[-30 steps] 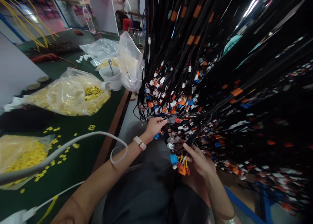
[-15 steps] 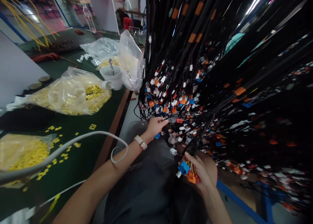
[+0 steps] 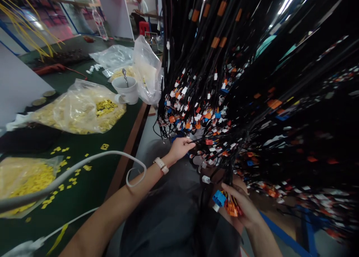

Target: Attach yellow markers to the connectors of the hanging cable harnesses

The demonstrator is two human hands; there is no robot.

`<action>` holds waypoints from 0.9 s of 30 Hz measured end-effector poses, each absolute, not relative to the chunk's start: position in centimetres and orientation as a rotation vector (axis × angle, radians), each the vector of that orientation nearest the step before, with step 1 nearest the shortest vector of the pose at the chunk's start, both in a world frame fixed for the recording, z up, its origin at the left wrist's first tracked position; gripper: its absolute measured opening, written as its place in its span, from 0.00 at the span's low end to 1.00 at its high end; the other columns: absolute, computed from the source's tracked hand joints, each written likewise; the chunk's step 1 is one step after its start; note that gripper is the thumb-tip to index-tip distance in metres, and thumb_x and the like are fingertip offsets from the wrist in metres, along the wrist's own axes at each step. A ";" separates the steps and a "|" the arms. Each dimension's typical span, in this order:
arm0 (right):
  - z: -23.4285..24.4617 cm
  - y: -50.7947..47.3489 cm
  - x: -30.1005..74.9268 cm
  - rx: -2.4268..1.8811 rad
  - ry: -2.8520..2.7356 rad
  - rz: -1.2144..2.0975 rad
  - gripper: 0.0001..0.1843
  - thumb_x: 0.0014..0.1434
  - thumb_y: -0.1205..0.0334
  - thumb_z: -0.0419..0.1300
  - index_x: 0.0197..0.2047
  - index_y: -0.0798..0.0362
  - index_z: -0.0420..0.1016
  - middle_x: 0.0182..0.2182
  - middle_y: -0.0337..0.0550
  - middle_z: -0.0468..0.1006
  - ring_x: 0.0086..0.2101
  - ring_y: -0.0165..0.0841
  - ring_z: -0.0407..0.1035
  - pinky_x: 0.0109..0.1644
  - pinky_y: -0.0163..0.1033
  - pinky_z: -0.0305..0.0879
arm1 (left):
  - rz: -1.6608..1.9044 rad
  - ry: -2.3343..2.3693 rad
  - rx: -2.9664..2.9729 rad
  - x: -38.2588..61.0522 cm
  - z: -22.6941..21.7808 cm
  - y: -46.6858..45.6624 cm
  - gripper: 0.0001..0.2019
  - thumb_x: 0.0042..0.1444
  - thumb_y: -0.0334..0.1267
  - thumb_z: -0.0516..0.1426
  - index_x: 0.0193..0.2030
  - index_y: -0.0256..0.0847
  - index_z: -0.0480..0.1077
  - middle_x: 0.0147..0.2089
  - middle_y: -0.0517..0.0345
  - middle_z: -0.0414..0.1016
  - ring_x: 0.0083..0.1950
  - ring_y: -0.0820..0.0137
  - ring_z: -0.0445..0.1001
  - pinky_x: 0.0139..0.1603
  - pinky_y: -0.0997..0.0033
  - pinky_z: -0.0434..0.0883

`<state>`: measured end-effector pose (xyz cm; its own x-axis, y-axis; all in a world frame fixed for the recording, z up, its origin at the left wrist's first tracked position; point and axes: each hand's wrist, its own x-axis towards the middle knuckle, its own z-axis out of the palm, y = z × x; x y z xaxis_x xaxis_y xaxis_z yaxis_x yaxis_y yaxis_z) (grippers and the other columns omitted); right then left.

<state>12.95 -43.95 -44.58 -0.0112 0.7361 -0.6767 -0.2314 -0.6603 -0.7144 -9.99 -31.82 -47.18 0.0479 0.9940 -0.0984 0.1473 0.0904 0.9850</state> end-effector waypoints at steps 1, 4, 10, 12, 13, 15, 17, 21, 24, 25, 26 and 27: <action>-44.7 -44.0 13.1 -1.558 -0.518 1.779 0.13 0.42 0.59 0.71 0.29 0.55 0.75 0.23 0.41 0.77 0.23 0.32 0.71 0.27 0.35 0.68 | 1.020 1.315 1.254 -9.9 -47.3 -31.9 0.13 0.46 0.45 0.59 0.30 0.34 0.74 0.19 0.66 0.59 0.22 0.78 0.53 0.24 0.77 0.49; -45.2 -44.1 13.3 -1.441 -0.548 1.862 0.11 0.44 0.57 0.69 0.28 0.55 0.76 0.24 0.41 0.77 0.24 0.31 0.71 0.30 0.34 0.68 | 1.001 1.303 1.206 -9.5 -47.2 -32.4 0.13 0.45 0.41 0.60 0.36 0.33 0.74 0.18 0.67 0.58 0.21 0.79 0.53 0.23 0.77 0.50; -46.4 -42.6 12.9 -1.170 -0.614 2.036 0.15 0.48 0.58 0.67 0.40 0.52 0.76 0.33 0.42 0.79 0.31 0.34 0.73 0.37 0.38 0.70 | 0.981 1.278 0.777 -7.9 -45.6 -33.6 0.17 0.44 0.34 0.63 0.43 0.35 0.70 0.18 0.71 0.56 0.18 0.83 0.50 0.21 0.79 0.47; -46.8 -41.5 12.3 -1.176 -0.574 2.034 0.15 0.48 0.60 0.67 0.40 0.52 0.76 0.32 0.41 0.79 0.29 0.33 0.73 0.35 0.37 0.70 | 0.947 1.238 0.622 -7.1 -45.1 -34.3 0.16 0.44 0.34 0.63 0.42 0.36 0.69 0.19 0.71 0.55 0.17 0.84 0.49 0.20 0.79 0.45; -47.0 -40.9 11.9 -1.192 -0.537 2.022 0.14 0.48 0.61 0.67 0.39 0.52 0.76 0.30 0.40 0.79 0.28 0.32 0.73 0.34 0.36 0.70 | 0.934 1.217 0.575 -6.8 -44.9 -34.7 0.15 0.45 0.35 0.63 0.40 0.36 0.69 0.19 0.71 0.55 0.17 0.84 0.50 0.19 0.80 0.45; -47.5 -39.7 11.1 -1.209 -0.444 1.996 0.10 0.49 0.61 0.66 0.36 0.53 0.76 0.27 0.39 0.79 0.26 0.31 0.73 0.33 0.34 0.70 | 0.919 1.195 0.534 -6.5 -44.5 -35.8 0.12 0.45 0.35 0.62 0.37 0.35 0.69 0.20 0.69 0.57 0.18 0.83 0.52 0.19 0.80 0.48; -48.1 -38.7 10.4 -1.185 -0.366 2.000 0.07 0.49 0.62 0.65 0.33 0.54 0.76 0.27 0.40 0.79 0.26 0.31 0.73 0.33 0.34 0.70 | 0.918 1.161 0.479 -6.6 -44.0 -37.1 0.08 0.46 0.34 0.61 0.33 0.34 0.69 0.22 0.66 0.60 0.19 0.83 0.56 0.20 0.81 0.53; -49.0 -38.0 9.7 -1.058 -0.328 2.012 0.09 0.47 0.61 0.67 0.33 0.54 0.76 0.28 0.40 0.79 0.26 0.30 0.73 0.32 0.33 0.71 | 0.893 1.033 0.341 -8.1 -42.7 -40.3 0.05 0.44 0.23 0.57 0.30 0.31 0.71 0.25 0.58 0.67 0.25 0.80 0.65 0.26 0.82 0.63; -49.5 -38.2 9.4 -0.980 -0.321 1.993 0.13 0.43 0.61 0.68 0.34 0.53 0.75 0.26 0.39 0.78 0.24 0.29 0.71 0.27 0.31 0.70 | 0.869 1.012 0.238 -9.8 -42.0 -42.5 0.11 0.39 0.17 0.54 0.29 0.30 0.72 0.29 0.53 0.71 0.28 0.78 0.70 0.33 0.80 0.69; -49.6 -38.3 9.3 -0.975 -0.326 1.976 0.13 0.42 0.61 0.68 0.33 0.52 0.75 0.26 0.39 0.77 0.23 0.29 0.71 0.25 0.31 0.69 | 0.866 1.015 0.206 -10.4 -41.7 -43.2 0.12 0.39 0.16 0.53 0.29 0.30 0.72 0.31 0.52 0.72 0.29 0.77 0.71 0.35 0.79 0.70; -49.7 -38.3 9.2 -0.978 -0.337 1.960 0.13 0.42 0.61 0.68 0.33 0.52 0.75 0.25 0.39 0.77 0.22 0.29 0.70 0.23 0.31 0.68 | 0.860 1.018 0.184 -11.0 -41.5 -43.8 0.12 0.39 0.16 0.54 0.29 0.30 0.72 0.31 0.51 0.73 0.30 0.77 0.72 0.36 0.79 0.71; -49.7 -38.4 9.1 -0.980 -0.350 1.949 0.12 0.42 0.61 0.68 0.33 0.52 0.75 0.25 0.39 0.77 0.22 0.29 0.70 0.21 0.31 0.67 | 0.853 1.020 0.173 -11.6 -41.2 -44.5 0.11 0.39 0.17 0.55 0.30 0.30 0.73 0.32 0.50 0.73 0.31 0.76 0.73 0.37 0.79 0.71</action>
<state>9.06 -38.38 -49.74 -0.2819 0.8204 -0.4974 -0.5960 -0.5561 -0.5793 -11.60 -44.49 -41.17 0.2411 0.6950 -0.6774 -0.5435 0.6750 0.4990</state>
